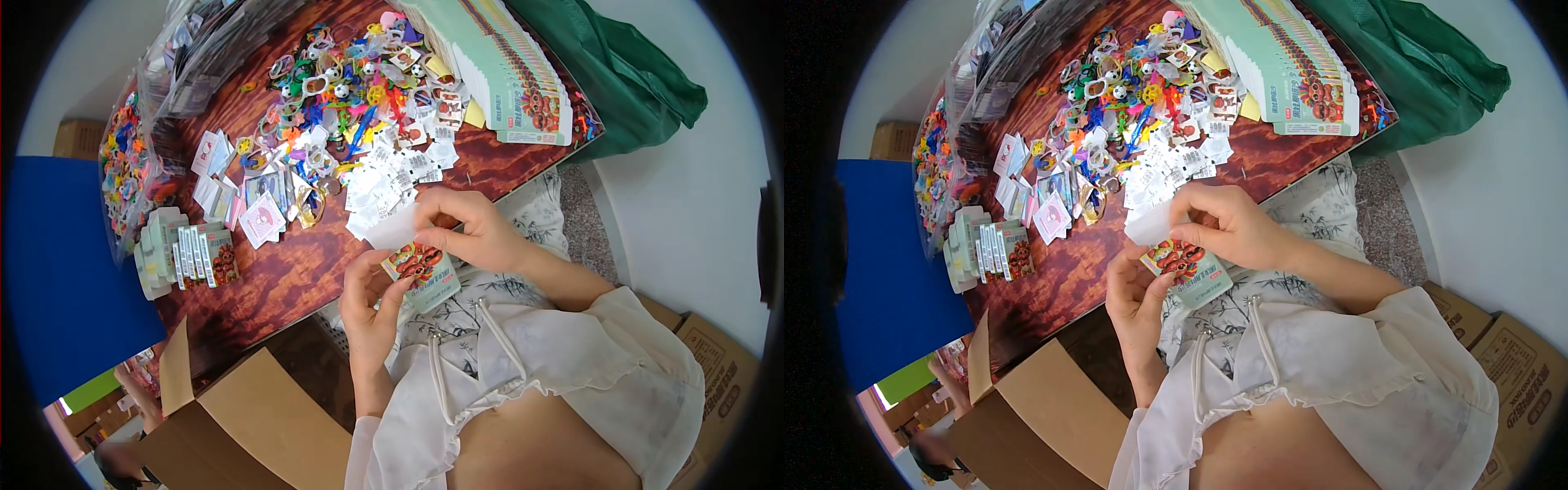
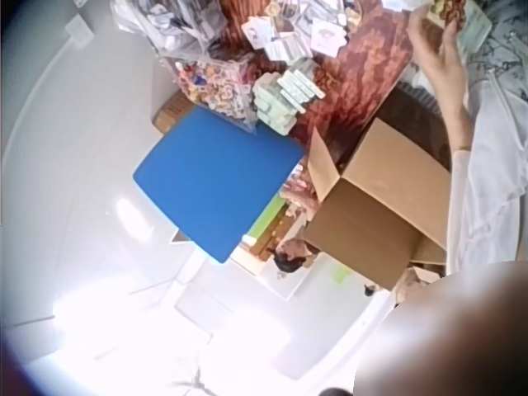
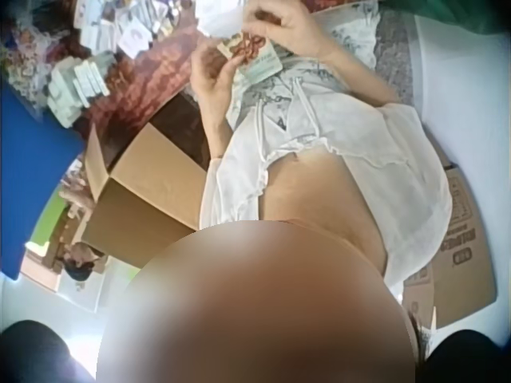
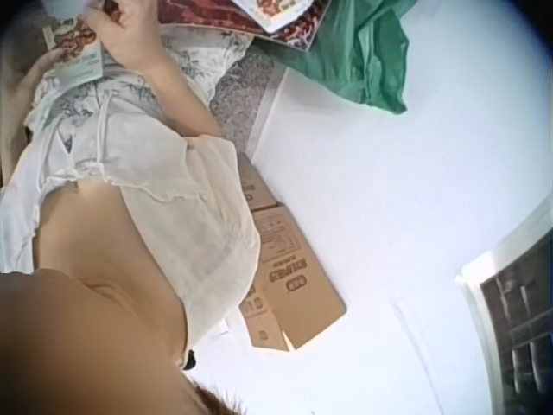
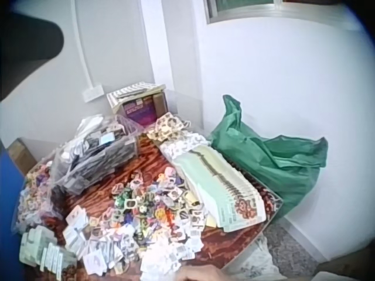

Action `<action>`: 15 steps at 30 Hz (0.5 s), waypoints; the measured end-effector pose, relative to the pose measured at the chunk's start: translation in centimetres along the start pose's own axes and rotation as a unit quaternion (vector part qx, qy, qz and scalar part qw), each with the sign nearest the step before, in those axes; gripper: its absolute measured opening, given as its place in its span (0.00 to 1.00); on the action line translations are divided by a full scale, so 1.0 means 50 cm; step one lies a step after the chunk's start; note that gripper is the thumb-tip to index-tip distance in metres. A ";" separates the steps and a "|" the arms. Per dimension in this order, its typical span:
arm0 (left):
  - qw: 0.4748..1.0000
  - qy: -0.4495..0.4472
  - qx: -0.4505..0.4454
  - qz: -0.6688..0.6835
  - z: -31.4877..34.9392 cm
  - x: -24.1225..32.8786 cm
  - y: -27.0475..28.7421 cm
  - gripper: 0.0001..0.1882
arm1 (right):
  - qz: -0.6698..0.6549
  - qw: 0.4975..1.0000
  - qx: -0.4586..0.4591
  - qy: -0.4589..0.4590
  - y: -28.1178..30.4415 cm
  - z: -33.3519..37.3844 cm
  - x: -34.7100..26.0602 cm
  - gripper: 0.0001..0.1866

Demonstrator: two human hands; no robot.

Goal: Sorting small colorful packets and organizing them into boxes before placing the boxes into a larger shipping container.

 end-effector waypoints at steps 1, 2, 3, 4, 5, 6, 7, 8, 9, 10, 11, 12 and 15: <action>1.000 0.003 -0.007 0.004 -0.002 0.001 0.000 0.21 | -0.061 0.994 0.081 -0.027 -0.009 -0.004 -0.009 0.04; 1.000 0.004 -0.008 0.004 -0.005 -0.002 -0.001 0.21 | -0.061 0.994 0.081 -0.028 -0.005 -0.004 -0.006 0.04; 1.000 -0.001 0.000 -0.005 -0.007 -0.007 -0.002 0.23 | -0.035 0.998 0.043 -0.027 0.001 -0.004 0.000 0.04; 1.000 -0.006 0.007 -0.014 -0.008 -0.009 -0.004 0.25 | -0.009 1.000 0.005 -0.026 0.006 -0.004 0.007 0.04; 1.000 -0.006 0.010 -0.013 -0.006 -0.010 -0.005 0.25 | -0.009 1.000 0.002 -0.026 0.007 -0.006 0.018 0.04; 1.000 -0.006 0.018 0.010 -0.007 -0.009 -0.010 0.28 | 0.011 0.998 -0.013 0.053 0.009 -0.008 0.027 0.05; 0.999 -0.006 0.027 0.033 -0.008 -0.007 -0.013 0.31 | 0.031 0.990 -0.028 0.132 0.010 -0.008 0.032 0.05; 0.999 -0.005 0.027 0.033 -0.008 -0.003 -0.015 0.31 | 0.031 0.990 -0.027 0.131 0.009 -0.007 0.034 0.05; 1.000 -0.008 0.014 0.012 -0.008 0.002 -0.018 0.34 | 0.046 0.989 -0.026 0.135 0.007 -0.005 0.035 0.04; 1.000 -0.011 0.000 -0.009 -0.009 0.004 -0.020 0.38 | 0.061 0.988 -0.025 0.139 0.005 -0.003 0.035 0.04; 1.000 -0.010 -0.001 -0.009 -0.011 0.002 -0.021 0.38 | 0.061 0.988 -0.025 0.138 0.000 0.001 0.034 0.04; 1.000 -0.005 -0.002 -0.027 -0.014 -0.002 -0.021 0.39 | 0.035 0.998 0.005 0.050 -0.004 0.006 0.034 0.04; 0.999 0.002 -0.018 -0.039 -0.015 -0.006 -0.018 0.40 | 0.009 0.995 0.035 -0.088 0.001 -0.003 0.014 0.04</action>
Point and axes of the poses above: each hand's wrist, its own z-axis away from the middle knuckle, its own y-axis out of the back of the hand, x = y × z, the point moved 1 cm from there along -z, towards the middle knuckle, and after that the axes turned 8 degrees about y, right-handed, at the moved point
